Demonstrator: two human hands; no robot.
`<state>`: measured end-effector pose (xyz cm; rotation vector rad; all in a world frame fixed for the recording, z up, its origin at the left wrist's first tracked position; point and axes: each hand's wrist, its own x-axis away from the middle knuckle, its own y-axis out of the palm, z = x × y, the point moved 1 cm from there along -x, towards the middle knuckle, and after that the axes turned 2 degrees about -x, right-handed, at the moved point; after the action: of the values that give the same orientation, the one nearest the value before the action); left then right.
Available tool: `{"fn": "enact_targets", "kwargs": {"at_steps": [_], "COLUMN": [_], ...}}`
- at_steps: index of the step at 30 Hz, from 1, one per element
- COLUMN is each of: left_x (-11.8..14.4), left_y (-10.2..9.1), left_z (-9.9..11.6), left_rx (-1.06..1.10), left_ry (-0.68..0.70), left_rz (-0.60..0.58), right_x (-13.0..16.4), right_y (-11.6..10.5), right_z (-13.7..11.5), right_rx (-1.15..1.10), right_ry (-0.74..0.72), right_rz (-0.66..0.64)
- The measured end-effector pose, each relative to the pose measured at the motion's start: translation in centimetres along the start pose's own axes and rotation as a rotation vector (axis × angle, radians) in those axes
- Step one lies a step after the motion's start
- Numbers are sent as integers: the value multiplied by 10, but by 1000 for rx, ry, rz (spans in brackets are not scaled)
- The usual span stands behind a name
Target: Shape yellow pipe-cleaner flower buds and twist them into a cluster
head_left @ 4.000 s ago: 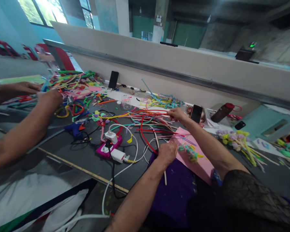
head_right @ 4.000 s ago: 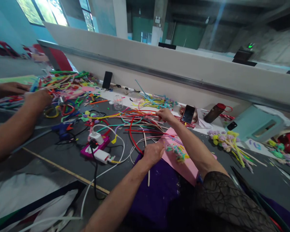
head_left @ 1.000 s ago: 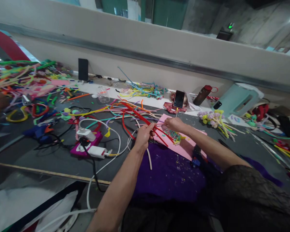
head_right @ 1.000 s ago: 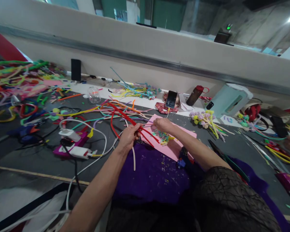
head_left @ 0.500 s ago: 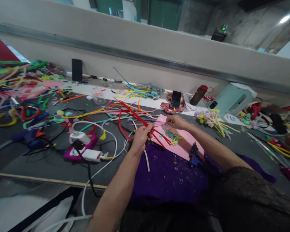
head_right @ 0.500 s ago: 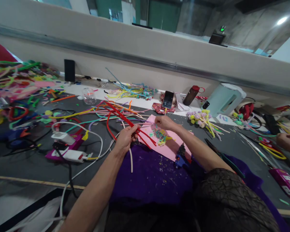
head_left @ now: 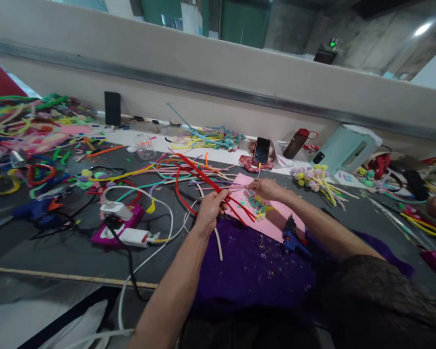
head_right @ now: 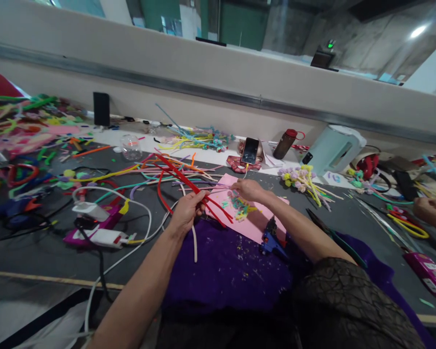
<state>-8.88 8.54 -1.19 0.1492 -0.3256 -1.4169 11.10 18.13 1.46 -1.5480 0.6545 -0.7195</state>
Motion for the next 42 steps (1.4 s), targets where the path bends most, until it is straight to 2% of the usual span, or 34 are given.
{"fn": "enact_targets", "kwargs": {"at_steps": [2,5,9,12,15,19,23,28,33,38,40,42], "left_x": [4,13,24,31,34,32,31,32,35,36,35,34], "left_y": [4,12,21,23,23,24,25,25,25,25,25,25], "left_z": [2,3,5,6,6,3,1,3,8,12,12,11], "left_rx": [-41,-147,-232,-231,-224,-229,-207,-214,-229,-251,-253,-243], "left_ry": [-3,20,51,18,-9,-31,-27,-8,-20,-11,-10,-12], "left_rz": [9,-71,-306,-494,-580,-613,-611,-597,-598,-561,-558,-555], "right_x": [3,4,-4,-17,-30,-44,-53,-57,-60,-68,-72,-76], "right_y": [2,3,1,1,2,4,4,-7,-24,-31,-31,-30], "right_z": [-7,-9,-8,-18,-36,-51,-50,-48,-50,-53,-54,-54], "right_rx": [56,88,32,1,64,123,152,168,163,124,85,50], "right_ry": [-31,-21,0,-2,-1,-26,-7,7,31,-7,-9,16], "right_rz": [-39,-26,99,165,170,112,40,88,219,320,284,190]}}
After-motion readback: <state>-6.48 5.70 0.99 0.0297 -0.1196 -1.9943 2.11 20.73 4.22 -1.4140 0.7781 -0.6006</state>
